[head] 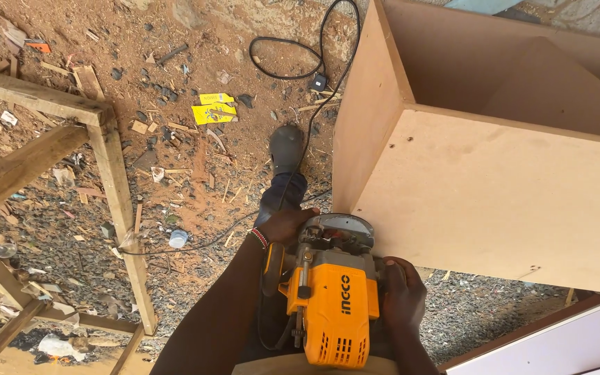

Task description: Trimming wood edges with a power router, cutting with a jigsaw, and marking wood with a pencil.

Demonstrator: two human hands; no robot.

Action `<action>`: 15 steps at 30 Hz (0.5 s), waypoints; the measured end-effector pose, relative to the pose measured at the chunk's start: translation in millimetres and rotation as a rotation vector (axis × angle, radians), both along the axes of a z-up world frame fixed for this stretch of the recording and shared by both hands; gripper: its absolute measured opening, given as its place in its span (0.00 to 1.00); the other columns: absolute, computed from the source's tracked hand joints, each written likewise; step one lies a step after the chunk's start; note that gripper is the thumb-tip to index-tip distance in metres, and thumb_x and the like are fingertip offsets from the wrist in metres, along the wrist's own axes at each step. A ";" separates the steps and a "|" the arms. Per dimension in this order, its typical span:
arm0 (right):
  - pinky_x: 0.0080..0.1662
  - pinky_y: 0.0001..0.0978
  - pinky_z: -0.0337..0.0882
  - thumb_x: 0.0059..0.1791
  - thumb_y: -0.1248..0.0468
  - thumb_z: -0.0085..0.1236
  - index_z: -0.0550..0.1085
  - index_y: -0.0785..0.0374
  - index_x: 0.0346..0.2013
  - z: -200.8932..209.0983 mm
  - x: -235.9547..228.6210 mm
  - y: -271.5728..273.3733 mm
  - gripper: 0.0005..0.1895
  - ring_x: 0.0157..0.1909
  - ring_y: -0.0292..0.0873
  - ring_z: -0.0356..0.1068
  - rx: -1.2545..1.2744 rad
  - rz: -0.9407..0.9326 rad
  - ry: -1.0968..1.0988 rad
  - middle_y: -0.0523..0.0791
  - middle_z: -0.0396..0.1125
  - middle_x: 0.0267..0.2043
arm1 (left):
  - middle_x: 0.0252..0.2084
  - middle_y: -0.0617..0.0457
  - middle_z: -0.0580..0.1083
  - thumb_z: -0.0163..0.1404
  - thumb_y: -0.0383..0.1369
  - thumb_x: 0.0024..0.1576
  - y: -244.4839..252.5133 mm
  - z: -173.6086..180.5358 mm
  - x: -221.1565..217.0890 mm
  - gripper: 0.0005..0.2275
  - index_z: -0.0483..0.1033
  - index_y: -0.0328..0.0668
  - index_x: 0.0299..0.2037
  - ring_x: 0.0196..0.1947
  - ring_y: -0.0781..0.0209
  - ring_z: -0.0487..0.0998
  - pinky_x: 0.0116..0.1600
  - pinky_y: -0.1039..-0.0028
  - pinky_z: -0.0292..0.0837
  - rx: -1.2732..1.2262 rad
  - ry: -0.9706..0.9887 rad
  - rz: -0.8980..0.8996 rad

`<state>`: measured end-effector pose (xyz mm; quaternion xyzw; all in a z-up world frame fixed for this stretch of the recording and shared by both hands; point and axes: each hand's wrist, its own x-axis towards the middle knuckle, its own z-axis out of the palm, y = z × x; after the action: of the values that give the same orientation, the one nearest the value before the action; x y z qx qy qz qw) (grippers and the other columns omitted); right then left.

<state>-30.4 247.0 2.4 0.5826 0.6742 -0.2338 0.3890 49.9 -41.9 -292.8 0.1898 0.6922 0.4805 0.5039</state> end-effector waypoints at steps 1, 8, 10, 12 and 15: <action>0.41 0.48 0.66 0.58 0.48 0.54 0.91 0.49 0.53 -1.4 2.3 1.0 0.22 0.39 0.47 0.75 -0.002 0.010 0.005 0.44 0.84 0.43 | 0.68 0.37 0.84 0.51 0.45 0.74 -1.9 -0.5 -0.2 0.29 0.61 0.54 0.85 0.55 0.32 0.89 0.54 0.48 0.82 0.005 -0.020 0.006; 0.40 0.46 0.65 0.57 0.46 0.54 0.91 0.49 0.54 0.4 2.6 3.8 0.23 0.37 0.44 0.73 -0.025 -0.013 0.022 0.43 0.84 0.42 | 0.75 0.43 0.84 0.46 0.53 0.72 10.7 142.4 -130.0 0.29 0.83 0.49 0.77 0.70 0.46 0.86 0.75 0.64 0.79 -0.060 -1.110 0.584; 0.38 0.46 0.63 0.57 0.47 0.55 0.91 0.49 0.53 -0.4 5.9 7.8 0.22 0.34 0.44 0.70 -0.032 -0.021 0.031 0.43 0.82 0.39 | 0.78 0.45 0.82 0.49 0.53 0.68 9.8 174.7 -128.1 0.30 0.83 0.49 0.76 0.75 0.46 0.84 0.78 0.61 0.77 -0.137 -1.065 0.718; 0.36 0.45 0.60 0.58 0.48 0.55 0.91 0.49 0.52 -0.5 9.8 10.6 0.20 0.31 0.43 0.66 -0.051 -0.028 0.038 0.43 0.80 0.36 | 0.82 0.46 0.80 0.53 0.53 0.65 8.2 206.8 -117.0 0.32 0.82 0.48 0.76 0.80 0.46 0.81 0.82 0.59 0.76 -0.225 -1.012 0.858; 0.36 0.45 0.64 0.58 0.49 0.57 0.90 0.51 0.54 -6.7 14.3 13.3 0.20 0.35 0.44 0.71 -0.070 -0.056 0.083 0.43 0.82 0.44 | 0.80 0.47 0.79 0.48 0.64 0.61 15.9 245.9 -96.2 0.35 0.86 0.56 0.73 0.79 0.44 0.80 0.78 0.49 0.73 -0.453 -0.695 0.852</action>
<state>-16.0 260.3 -4.3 0.5769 0.6647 -0.2921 0.3742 -46.2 -26.0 -46.8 -0.3854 0.5872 0.5148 0.4916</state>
